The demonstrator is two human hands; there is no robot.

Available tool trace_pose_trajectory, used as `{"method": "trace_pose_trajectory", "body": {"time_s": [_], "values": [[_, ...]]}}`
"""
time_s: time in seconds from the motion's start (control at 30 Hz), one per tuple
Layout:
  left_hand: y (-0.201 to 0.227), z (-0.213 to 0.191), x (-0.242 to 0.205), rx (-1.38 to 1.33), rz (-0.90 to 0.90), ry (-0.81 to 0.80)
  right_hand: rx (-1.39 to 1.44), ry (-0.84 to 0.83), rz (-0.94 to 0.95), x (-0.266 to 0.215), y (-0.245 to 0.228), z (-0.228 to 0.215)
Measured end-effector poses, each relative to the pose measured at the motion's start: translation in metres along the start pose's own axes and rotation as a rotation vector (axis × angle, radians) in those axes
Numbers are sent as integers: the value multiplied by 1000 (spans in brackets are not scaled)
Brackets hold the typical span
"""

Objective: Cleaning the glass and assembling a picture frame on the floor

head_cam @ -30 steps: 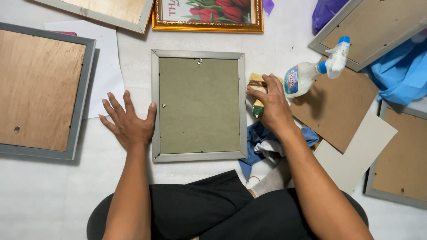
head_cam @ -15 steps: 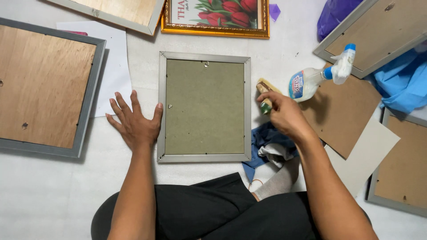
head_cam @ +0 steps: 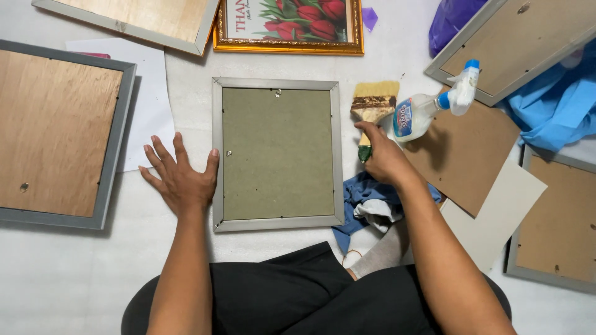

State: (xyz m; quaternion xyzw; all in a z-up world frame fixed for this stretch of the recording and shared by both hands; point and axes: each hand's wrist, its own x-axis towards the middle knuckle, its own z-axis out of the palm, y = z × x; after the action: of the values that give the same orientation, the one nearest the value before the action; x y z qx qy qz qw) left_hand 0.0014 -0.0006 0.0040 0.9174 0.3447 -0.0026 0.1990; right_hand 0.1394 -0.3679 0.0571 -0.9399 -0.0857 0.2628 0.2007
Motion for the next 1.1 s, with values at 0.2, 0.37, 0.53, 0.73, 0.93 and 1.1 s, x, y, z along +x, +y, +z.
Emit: {"method": "trace_pose_trajectory", "body": {"time_s": [0.2,0.37,0.53,0.73,0.93,1.1], "values": [[1,-1,0,16,-3,-10,-92,-97,107,-17,-18,-22],[-1,2,0,13,1,0,-229,-175,186,-29,-24,-33],[-1,1,1,12,0,8,-354,-360,283,-46,-26,-25],[2,-1,0,5,1,12,-436,-387,315,-16,35,17],[0,2,1,-5,5,17,-225,-284,389,-41,-26,-36],[1,1,1,0,-11,2,-125,212,102,-22,1,-6]]}}
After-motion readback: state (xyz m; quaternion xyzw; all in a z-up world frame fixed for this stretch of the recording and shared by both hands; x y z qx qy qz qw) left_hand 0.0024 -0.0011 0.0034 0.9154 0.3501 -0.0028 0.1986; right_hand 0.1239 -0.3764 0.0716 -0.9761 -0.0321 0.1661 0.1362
